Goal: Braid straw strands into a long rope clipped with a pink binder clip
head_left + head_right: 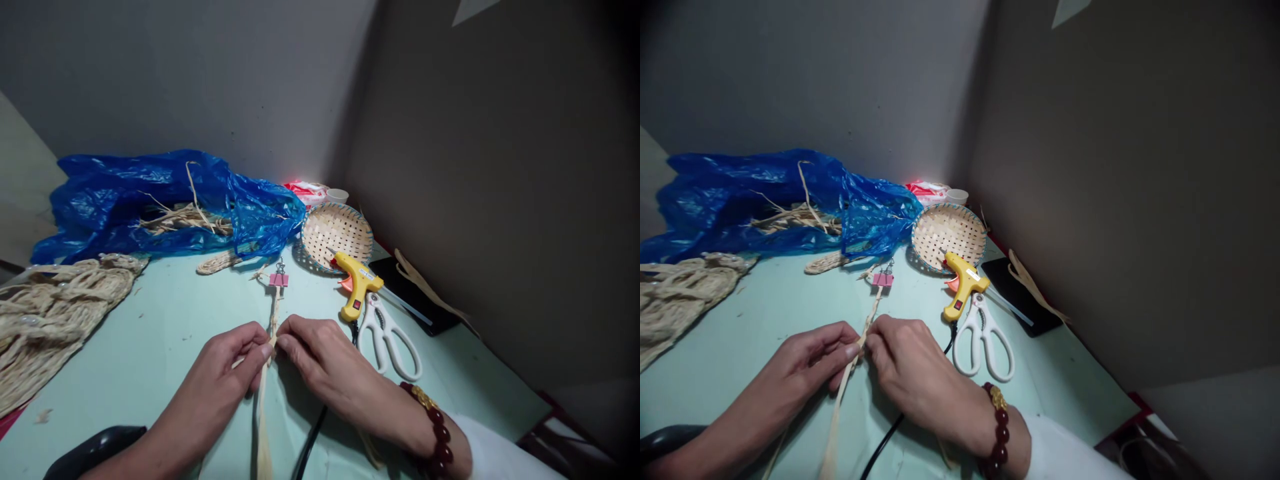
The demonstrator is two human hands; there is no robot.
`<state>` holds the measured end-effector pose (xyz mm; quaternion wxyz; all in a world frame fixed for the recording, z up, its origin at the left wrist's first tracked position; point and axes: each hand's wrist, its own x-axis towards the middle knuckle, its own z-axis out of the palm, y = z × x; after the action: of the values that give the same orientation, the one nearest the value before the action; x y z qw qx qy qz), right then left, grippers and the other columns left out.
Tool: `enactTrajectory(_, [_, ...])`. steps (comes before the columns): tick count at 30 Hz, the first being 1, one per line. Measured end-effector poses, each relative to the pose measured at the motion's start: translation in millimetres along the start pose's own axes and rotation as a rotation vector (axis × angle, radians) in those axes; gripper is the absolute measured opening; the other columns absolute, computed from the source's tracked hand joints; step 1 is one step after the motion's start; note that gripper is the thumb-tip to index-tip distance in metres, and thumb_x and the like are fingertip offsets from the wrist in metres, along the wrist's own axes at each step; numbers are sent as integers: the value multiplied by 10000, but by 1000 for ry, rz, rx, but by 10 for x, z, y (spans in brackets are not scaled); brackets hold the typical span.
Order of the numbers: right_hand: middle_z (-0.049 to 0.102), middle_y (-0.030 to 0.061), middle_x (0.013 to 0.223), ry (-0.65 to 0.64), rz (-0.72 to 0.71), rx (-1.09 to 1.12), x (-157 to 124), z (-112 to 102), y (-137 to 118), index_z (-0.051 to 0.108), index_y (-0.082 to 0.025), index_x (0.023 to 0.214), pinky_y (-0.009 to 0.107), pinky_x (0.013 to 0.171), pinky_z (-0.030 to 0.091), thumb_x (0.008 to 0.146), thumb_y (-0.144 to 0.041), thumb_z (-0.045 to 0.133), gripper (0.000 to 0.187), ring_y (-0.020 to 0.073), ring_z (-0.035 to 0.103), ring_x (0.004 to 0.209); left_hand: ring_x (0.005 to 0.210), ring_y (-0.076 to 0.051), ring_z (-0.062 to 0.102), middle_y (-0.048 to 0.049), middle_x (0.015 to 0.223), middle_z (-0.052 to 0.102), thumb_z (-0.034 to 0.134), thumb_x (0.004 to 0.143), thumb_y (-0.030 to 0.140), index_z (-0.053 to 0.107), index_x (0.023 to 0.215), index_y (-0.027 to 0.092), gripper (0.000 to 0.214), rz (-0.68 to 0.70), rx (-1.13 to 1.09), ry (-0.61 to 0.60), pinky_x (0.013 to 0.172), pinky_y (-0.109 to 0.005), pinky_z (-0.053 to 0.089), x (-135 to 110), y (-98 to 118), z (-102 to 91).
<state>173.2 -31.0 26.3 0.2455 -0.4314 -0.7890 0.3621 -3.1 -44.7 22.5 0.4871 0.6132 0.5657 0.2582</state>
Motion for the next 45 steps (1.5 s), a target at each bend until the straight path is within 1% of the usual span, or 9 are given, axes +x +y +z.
enactTrajectory(8, [612, 2, 684, 12, 105, 423, 120, 111, 184, 624, -137, 756, 207, 589, 377, 899, -373, 560, 284, 105, 511, 630, 646, -162, 536, 35, 666, 558, 332, 951, 385, 484, 716, 233, 318, 124, 317, 36, 628, -268, 361, -64, -29, 34])
enactTrajectory(17, [571, -19, 609, 159, 54, 193, 58, 113, 90, 674, -144, 740, 210, 557, 331, 850, -188, 563, 162, 87, 466, 568, 447, -126, 465, 65, 494, 476, 387, 948, 387, 514, 666, 232, 345, 248, 526, 164, 473, -234, 344, -112, -14, -26])
enactTrajectory(25, [607, 19, 615, -34, 215, 817, 131, 110, 133, 721, -92, 751, 217, 542, 345, 793, -223, 617, 172, 83, 449, 520, 424, -166, 595, 2, 566, 613, 391, 855, 44, 575, 841, 170, 224, 813, 854, 275, 431, -262, 446, -134, -206, 242])
enactTrajectory(29, [661, 37, 674, -28, 260, 865, 133, 86, 83, 717, -95, 718, 213, 544, 320, 758, -228, 660, 151, 80, 438, 545, 476, -213, 622, -51, 627, 644, 386, 799, -18, 602, 989, 74, 302, 897, 1098, 267, 443, -321, 485, -180, -250, 265])
enactTrajectory(32, [662, 28, 658, 6, 265, 876, 111, 64, 65, 702, -107, 703, 223, 588, 340, 752, -227, 677, 132, 91, 472, 574, 606, -227, 619, -67, 708, 637, 455, 867, 91, 635, 862, 141, 187, 844, 992, 261, 545, -351, 483, -217, -175, 187])
enactTrajectory(35, [639, 11, 623, 20, 248, 861, 96, 53, 73, 701, -107, 701, 223, 549, 294, 766, -243, 670, 154, 79, 406, 536, 692, -202, 574, -33, 729, 580, 445, 926, 210, 600, 740, 196, 243, 671, 600, 357, 628, -335, 433, -160, -38, 48])
enactTrajectory(38, [628, 7, 609, 11, 198, 818, 96, 65, 103, 711, -110, 725, 222, 557, 312, 803, -235, 620, 173, 86, 430, 542, 735, -159, 588, -2, 816, 597, 497, 920, 368, 570, 883, 216, 172, 189, 116, 105, 694, -291, 452, -6, 26, -31])
enactTrajectory(40, [664, 30, 676, 14, 166, 721, 93, 71, 118, 715, -112, 771, 228, 600, 360, 832, -226, 583, 184, 109, 510, 600, 513, -92, 451, 33, 694, 531, 492, 899, 410, 540, 828, 194, 233, -13, -219, -126, 506, -225, 377, 90, -3, -16])
enactTrajectory(45, [703, 38, 773, 42, 55, 195, 12, 24, 58, 701, -151, 822, 227, 650, 380, 893, -170, 495, 218, 129, 584, 681, 435, -59, 182, 103, 525, 333, 573, 839, 428, 571, 785, 164, 269, -162, -362, -86, 395, -199, 116, 123, -110, 76])
